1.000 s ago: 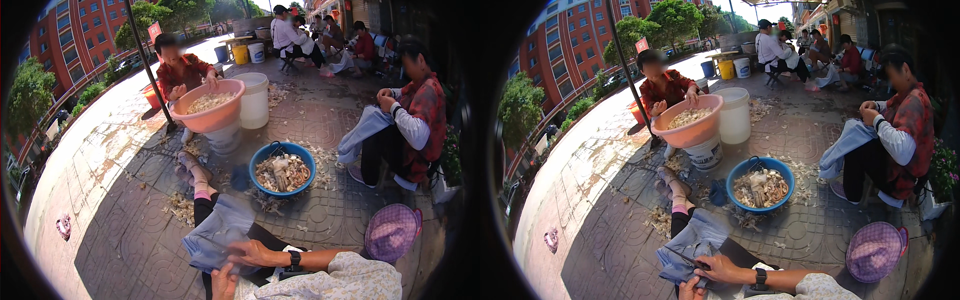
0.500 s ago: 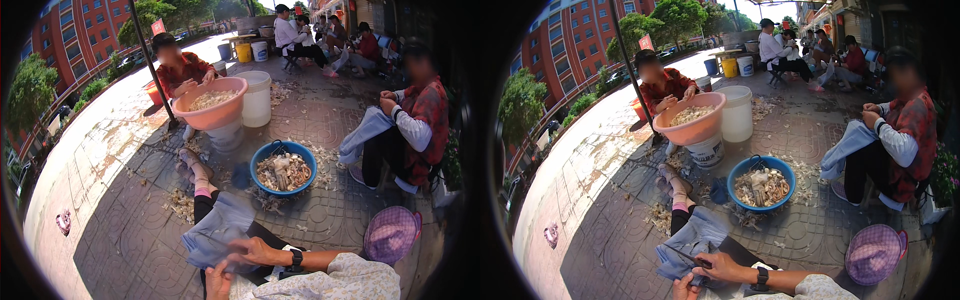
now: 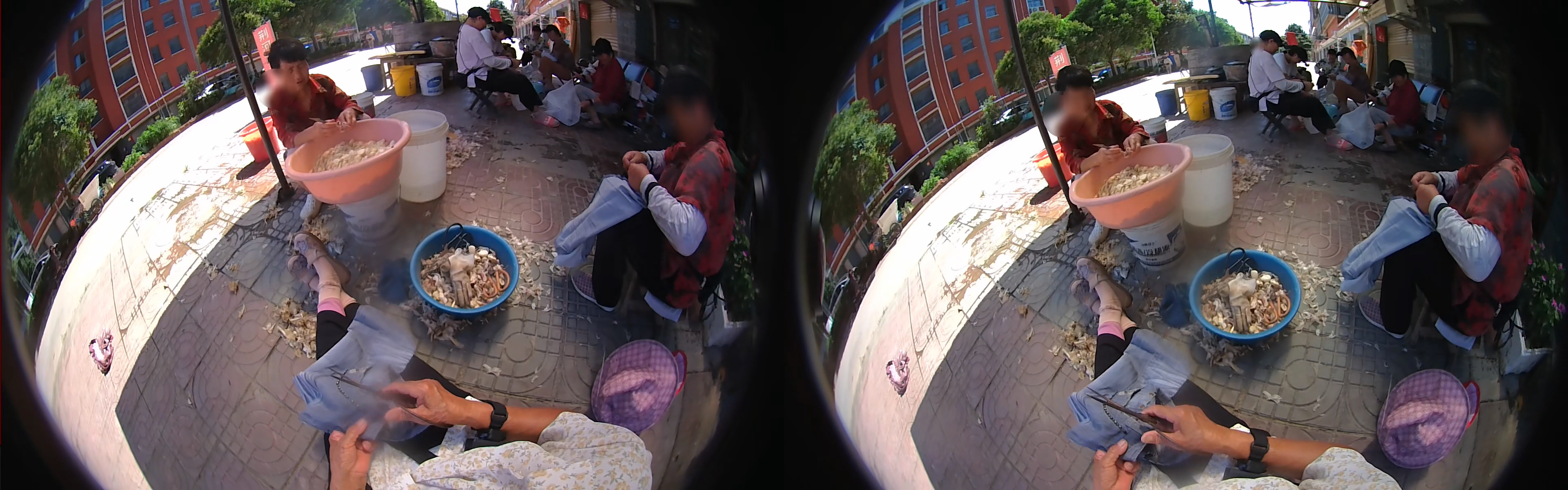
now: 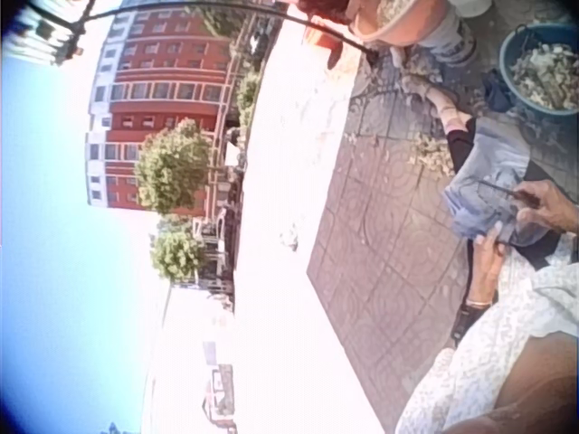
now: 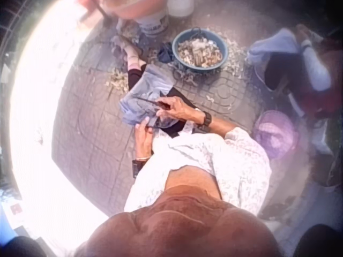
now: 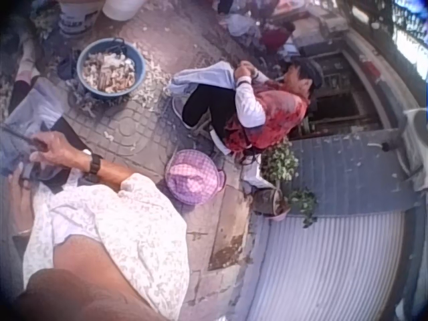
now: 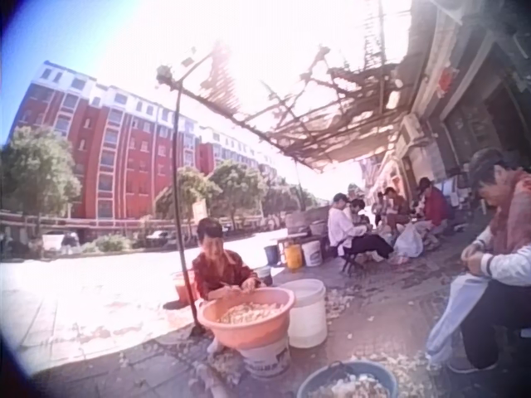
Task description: The person uses large shears to trim the edge of a piece of denim fabric while sitting outdoors.
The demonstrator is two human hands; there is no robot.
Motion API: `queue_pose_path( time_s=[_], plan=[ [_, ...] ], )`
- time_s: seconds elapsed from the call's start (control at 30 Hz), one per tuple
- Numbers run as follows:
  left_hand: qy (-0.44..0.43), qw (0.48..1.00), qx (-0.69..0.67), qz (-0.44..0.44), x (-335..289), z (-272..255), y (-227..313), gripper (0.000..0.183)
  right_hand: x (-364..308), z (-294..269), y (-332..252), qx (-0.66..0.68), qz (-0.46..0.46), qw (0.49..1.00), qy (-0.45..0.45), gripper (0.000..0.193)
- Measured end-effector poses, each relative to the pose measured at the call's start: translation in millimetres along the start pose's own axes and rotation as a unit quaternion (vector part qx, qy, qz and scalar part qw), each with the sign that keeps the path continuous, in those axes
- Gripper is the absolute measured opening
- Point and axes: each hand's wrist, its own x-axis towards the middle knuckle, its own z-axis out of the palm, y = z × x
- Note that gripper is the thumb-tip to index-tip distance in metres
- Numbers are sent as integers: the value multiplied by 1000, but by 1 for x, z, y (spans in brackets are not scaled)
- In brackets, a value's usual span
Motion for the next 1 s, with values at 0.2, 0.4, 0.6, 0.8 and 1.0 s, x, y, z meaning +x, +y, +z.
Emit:
queue_pose_path(
  time_s=[0.2, 0.4, 0.6, 0.8, 1.0],
  plan=[
    [4, 1000, 25, 11, -3, 10, 2, 24, -2, -1, 5, 212, 25, 977, -5, 39],
    [-5, 999, 36, 17, -15, 28, 15, 33, -11, -18, -5, 291, 104, 949, -60, 34],
    [-33, 997, 44, 59, -10, 25, 16, 21, -16, -11, -12, 267, 120, 953, -78, 41],
    [-32, 991, 93, 93, -16, 7, 12, 21, -33, -4, -5, 247, 129, 957, -79, 49],
    [-50, 992, 51, 106, -22, 12, 12, 23, -47, -5, -8, 295, 189, 929, -118, 47]
  ],
)
